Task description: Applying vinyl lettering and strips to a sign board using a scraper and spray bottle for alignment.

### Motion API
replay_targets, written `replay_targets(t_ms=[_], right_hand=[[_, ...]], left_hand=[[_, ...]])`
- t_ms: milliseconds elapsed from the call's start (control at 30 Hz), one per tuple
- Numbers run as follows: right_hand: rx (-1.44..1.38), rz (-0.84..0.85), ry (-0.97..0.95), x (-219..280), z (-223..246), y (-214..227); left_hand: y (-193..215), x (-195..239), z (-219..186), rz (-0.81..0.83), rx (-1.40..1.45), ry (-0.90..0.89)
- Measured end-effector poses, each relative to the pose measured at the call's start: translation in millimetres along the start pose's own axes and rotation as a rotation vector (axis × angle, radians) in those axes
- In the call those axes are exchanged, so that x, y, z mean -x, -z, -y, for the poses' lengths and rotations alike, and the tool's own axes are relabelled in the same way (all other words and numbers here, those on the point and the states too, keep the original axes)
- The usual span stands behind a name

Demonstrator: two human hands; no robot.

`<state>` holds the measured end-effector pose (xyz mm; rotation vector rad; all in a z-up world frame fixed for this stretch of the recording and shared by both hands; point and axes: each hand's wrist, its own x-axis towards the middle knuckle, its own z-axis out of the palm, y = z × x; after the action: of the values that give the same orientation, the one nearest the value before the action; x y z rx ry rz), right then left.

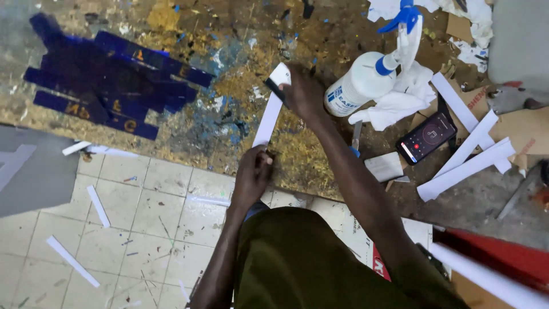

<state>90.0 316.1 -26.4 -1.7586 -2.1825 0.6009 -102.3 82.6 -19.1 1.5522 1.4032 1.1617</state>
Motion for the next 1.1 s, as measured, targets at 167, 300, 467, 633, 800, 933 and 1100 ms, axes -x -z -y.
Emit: replay_targets(t_ms=[167,300,467,633,800,933,1100], right_hand=[[0.244,-0.679,0.043,-36.3,3.9,24.4],[-0.144,-0.674,0.014,40.8,41.4,28.5],[-0.558,-0.505,-0.325,104.0,56.9,26.2],[-0.728,-0.467,-0.465,145.2,105.4,23.2],[-0.844,-0.448,-0.328,155.2,91.7,-18.6],[-0.91,-0.241,-0.416,160.5,96.8,-31.9],[-0.919,-0.165,-0.481,170.1,62.2,-46.3]], left_hand=[[30.1,-15.4,-5.9,0.303,0.243,0.3],[48.2,-39.8,4.6,0.424,0.267,0.441],[59.4,-71.5,26.1,0.413,0.378,0.165],[74.6,-83.4,19.8,0.37,0.363,0.097],[99.0,-64.3,16.2,0.326,0.327,0.015],[109.5,-31.1,8.1,0.274,0.337,0.153],[89.6,-7.8,-20.8,0.075,0.089,0.183]])
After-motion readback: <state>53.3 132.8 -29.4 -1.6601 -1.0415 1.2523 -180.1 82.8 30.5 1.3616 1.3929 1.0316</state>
